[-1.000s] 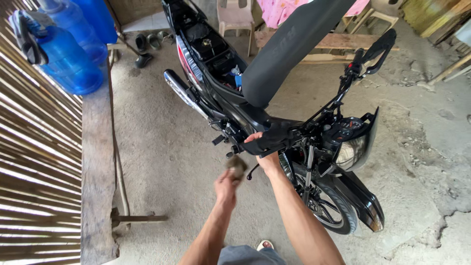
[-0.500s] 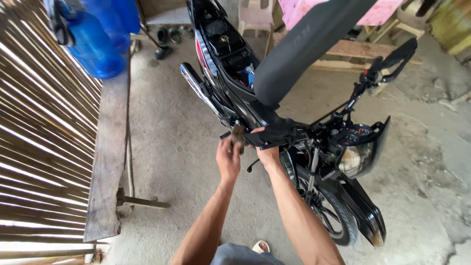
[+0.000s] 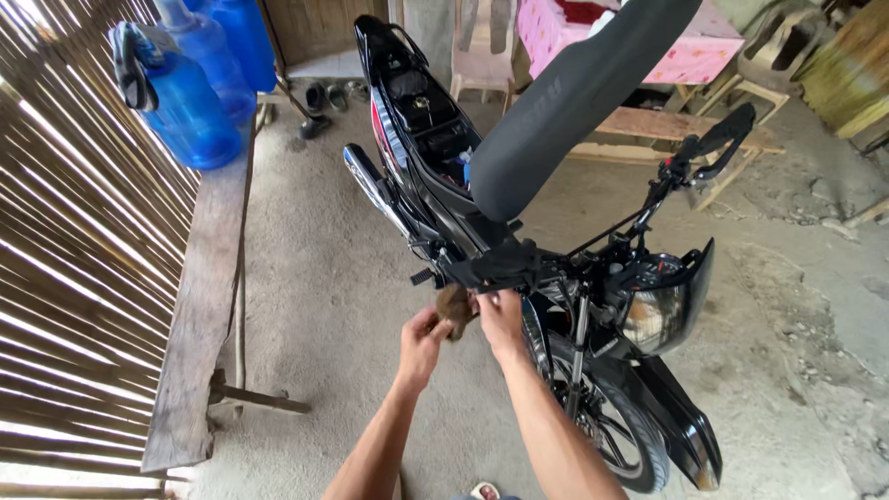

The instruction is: The person wipes the surfaces of a motorcycle using a cloth, including the front fairing, handlebars, rear fender, and sides.

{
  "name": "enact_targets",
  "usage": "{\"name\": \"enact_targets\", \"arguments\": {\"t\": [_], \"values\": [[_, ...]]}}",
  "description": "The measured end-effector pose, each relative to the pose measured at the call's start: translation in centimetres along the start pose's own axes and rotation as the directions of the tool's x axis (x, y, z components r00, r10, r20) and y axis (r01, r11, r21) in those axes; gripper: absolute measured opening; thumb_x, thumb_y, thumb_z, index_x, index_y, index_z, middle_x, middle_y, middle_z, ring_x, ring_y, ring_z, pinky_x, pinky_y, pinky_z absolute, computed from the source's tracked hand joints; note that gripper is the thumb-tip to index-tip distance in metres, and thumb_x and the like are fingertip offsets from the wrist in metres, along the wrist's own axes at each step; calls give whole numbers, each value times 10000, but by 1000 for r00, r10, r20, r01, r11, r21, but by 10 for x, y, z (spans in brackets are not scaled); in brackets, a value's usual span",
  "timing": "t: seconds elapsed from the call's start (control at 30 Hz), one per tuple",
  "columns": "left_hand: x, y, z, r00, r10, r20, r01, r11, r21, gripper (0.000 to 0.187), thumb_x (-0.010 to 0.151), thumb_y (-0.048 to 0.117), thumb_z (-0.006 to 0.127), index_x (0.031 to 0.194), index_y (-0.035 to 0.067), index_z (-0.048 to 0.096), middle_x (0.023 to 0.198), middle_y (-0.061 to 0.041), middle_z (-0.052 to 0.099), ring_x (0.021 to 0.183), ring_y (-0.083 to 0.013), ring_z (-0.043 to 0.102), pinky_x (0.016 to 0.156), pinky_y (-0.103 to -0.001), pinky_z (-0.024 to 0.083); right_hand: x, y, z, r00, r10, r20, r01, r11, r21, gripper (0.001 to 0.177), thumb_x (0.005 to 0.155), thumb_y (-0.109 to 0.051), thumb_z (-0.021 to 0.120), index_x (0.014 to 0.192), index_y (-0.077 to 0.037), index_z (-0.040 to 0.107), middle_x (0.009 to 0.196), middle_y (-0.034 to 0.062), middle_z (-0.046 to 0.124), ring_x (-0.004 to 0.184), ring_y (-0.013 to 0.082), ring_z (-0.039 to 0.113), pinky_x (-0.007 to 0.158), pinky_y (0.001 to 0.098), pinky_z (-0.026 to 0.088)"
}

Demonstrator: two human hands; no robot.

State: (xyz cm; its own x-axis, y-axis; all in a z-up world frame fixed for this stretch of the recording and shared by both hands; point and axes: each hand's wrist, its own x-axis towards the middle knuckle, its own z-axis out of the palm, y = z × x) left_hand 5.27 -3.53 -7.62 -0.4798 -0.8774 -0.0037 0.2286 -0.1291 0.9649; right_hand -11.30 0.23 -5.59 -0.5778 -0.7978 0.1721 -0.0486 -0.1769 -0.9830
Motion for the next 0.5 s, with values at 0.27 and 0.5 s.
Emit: {"name": "enact_targets", "arguments": {"t": [0.27,0.5], "values": [[-17,54,9,945,-153,291,159,987,2,324,985,65,601,1289,-8,686,1132,-59,738,1028,-149,654,932,-339,526,-59,-31,-39,902,191,386,-371,799,473,402,957,-169,553,1328,-36,632,1254,50,696,1126,138,665,921,312,568],[-20,63,77,896,-352,271,330,936,125,251,966,82,636,1209,63,694,1130,-81,766,996,-173,746,880,-334,626,-68,-40,-98,874,431,226,-481,834,269,524,887,-153,702,1391,-97,570,1276,61,679,1148,181,661,959,384,565]]}}
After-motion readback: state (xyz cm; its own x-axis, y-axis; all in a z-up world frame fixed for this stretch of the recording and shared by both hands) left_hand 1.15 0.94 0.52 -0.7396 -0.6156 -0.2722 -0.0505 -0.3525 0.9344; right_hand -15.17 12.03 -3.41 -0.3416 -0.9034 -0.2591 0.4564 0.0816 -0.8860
